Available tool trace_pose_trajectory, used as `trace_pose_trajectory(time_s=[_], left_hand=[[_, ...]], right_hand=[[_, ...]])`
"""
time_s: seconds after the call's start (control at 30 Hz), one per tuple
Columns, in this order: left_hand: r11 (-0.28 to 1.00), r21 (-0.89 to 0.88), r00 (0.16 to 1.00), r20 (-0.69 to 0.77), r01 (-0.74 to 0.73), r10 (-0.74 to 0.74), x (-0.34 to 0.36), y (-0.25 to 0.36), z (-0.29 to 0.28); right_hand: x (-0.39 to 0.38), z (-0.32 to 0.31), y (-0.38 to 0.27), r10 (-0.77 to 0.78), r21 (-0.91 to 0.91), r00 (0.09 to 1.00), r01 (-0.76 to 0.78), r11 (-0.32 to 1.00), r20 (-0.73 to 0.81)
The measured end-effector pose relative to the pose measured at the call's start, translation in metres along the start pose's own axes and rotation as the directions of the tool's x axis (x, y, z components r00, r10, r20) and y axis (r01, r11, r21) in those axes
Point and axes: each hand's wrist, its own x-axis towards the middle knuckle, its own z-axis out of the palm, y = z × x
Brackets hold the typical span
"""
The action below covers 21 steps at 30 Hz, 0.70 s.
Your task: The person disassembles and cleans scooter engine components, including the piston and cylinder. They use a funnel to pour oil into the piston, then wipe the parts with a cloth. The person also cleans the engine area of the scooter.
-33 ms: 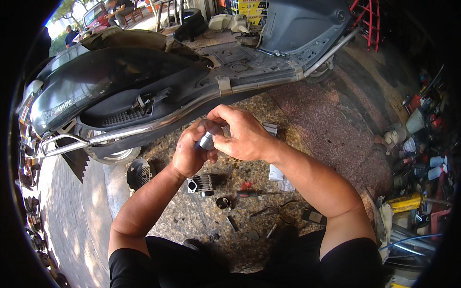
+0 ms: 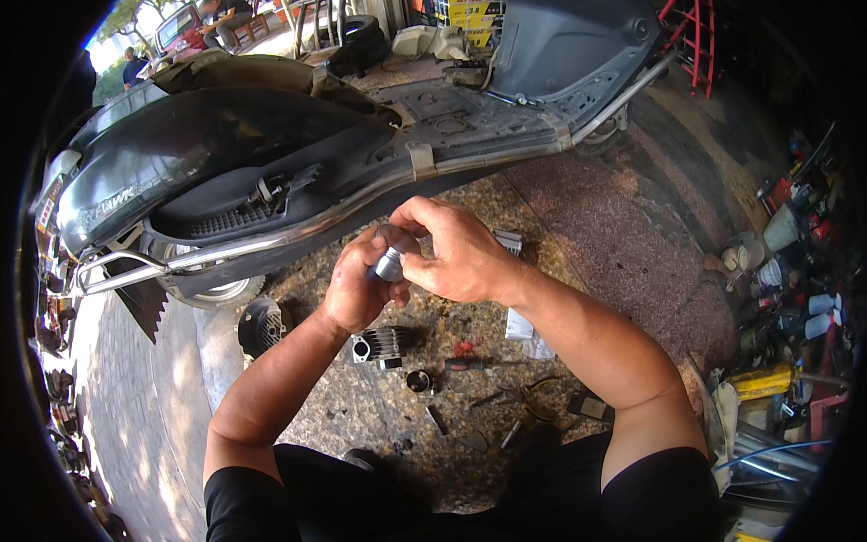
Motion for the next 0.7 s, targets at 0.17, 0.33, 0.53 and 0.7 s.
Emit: trace_pose_trajectory(time_s=[0.17, 0.33, 0.53, 0.7], left_hand=[[1.000, 0.003, 0.997, 0.075, -0.005, 0.005, 0.002, 0.001, -0.002], [0.999, -0.020, 0.983, 0.180, 0.040, -0.036, -0.003, 0.008, 0.001], [0.997, -0.033, 0.979, 0.194, 0.069, -0.061, -0.007, 0.012, 0.009], [0.996, 0.014, 0.984, 0.149, 0.094, -0.095, -0.008, 0.012, 0.008]], right_hand=[[-0.001, -0.001, 0.001, 0.007, -0.057, 1.000, -0.006, 0.998, 0.009], [0.001, -0.006, -0.003, -0.082, -0.010, 0.995, 0.083, 0.997, 0.051], [0.001, -0.010, -0.005, -0.020, 0.059, 0.991, 0.012, 0.998, 0.134], [0.002, -0.010, 0.001, -0.069, -0.027, 0.993, 0.072, 0.997, 0.093]])
